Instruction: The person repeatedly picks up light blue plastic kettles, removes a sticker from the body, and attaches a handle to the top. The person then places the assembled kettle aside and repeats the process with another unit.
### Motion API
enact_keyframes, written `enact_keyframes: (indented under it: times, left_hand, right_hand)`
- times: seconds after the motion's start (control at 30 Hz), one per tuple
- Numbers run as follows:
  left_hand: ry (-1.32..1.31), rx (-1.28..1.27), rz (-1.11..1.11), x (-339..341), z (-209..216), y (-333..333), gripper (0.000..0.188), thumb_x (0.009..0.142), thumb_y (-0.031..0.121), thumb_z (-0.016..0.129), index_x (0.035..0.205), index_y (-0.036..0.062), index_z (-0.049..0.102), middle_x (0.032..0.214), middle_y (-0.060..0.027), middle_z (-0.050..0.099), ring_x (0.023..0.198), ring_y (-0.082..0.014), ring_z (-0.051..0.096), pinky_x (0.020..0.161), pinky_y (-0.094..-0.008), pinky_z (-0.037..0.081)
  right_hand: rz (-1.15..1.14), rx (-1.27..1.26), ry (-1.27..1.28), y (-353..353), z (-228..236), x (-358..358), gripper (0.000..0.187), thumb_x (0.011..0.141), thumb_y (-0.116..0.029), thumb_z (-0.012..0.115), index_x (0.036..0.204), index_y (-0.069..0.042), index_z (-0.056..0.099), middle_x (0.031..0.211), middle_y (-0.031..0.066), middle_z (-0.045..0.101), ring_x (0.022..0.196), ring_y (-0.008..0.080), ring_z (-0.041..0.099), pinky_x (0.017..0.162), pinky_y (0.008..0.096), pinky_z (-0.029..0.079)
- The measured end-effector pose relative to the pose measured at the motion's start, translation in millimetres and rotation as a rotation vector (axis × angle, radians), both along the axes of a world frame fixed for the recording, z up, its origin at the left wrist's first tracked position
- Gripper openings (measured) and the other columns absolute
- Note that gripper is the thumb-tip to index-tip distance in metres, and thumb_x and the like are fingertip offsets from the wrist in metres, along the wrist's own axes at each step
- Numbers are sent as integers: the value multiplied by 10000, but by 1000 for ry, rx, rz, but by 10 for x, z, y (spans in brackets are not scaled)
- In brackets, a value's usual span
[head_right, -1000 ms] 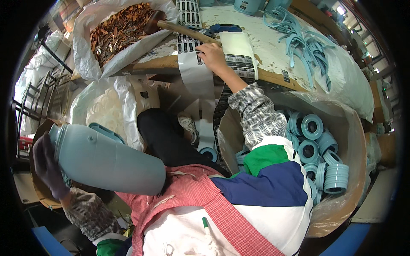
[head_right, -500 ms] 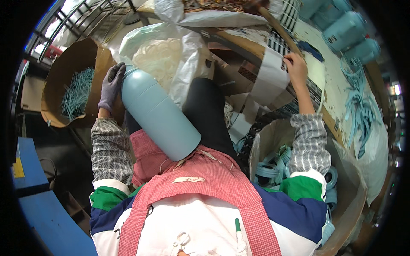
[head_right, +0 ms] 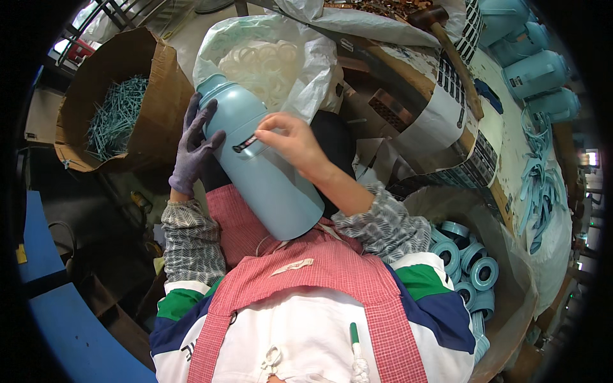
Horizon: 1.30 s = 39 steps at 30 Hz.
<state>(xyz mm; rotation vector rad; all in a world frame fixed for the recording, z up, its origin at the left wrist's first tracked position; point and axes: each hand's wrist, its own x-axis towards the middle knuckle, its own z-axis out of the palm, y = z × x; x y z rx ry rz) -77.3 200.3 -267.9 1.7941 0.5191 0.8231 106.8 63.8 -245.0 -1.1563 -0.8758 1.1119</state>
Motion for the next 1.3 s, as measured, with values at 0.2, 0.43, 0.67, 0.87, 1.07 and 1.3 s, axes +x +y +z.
enact_keyframes:
  times: [0.2, 0.43, 0.67, 0.87, 1.07, 1.3]
  left_hand:
    - [11, 24, 60, 11, -32, -13, 522, 762, 153, 709, 1255, 144, 539, 1449, -112, 229, 1299, -257, 309, 1028, -372, 337]
    - [-12, 16, 79, 11, -97, -12, 526, 757, 169, 715, 1251, 137, 538, 1446, -120, 229, 1301, -270, 306, 1034, -379, 327]
    - [191, 262, 158, 92, 99, -51, 453, 729, 216, 736, 1140, 93, 590, 1356, -141, 351, 1249, -290, 367, 994, -380, 368]
    - [572, 563, 242, 530, 531, 888, 382, 849, 400, 562, 1007, 63, 650, 1021, -150, 611, 939, -334, 577, 826, -388, 445]
    - [1198, 411, 13, 890, 502, 1108, 628, 771, 601, 546, 929, 7, 673, 883, -226, 645, 871, -336, 618, 769, -388, 460]
    - [277, -35, -204, 248, 848, 751, 349, 906, 300, 535, 999, -28, 606, 927, -18, 610, 798, -121, 548, 756, -234, 423]
  right_hand:
    - [-138, -26, -269, 117, -96, -281, 97, 801, -109, 660, 802, -13, 644, 1012, 30, 517, 947, 106, 478, 833, 222, 373]
    - [-254, -48, -237, 204, -261, -279, 110, 775, -113, 677, 759, -11, 639, 947, 45, 529, 929, 131, 491, 835, 249, 389]
    - [-469, 139, -729, 259, -358, -269, 225, 618, -193, 775, 645, -57, 598, 787, 98, 577, 771, 255, 533, 726, 368, 411]
    - [-430, 39, -533, 401, -497, -240, 271, 761, -202, 687, 744, -45, 467, 858, 113, 460, 797, 253, 475, 738, 343, 399]
    - [-607, 193, -857, -840, 130, 998, 126, 795, -83, 612, 917, -53, 618, 853, 79, 576, 817, 191, 577, 732, 304, 464]
    - [-890, -374, -1654, -2656, 219, 3210, 311, 809, -256, 619, 1077, -97, 618, 1100, 77, 613, 1092, 248, 524, 930, 381, 384]
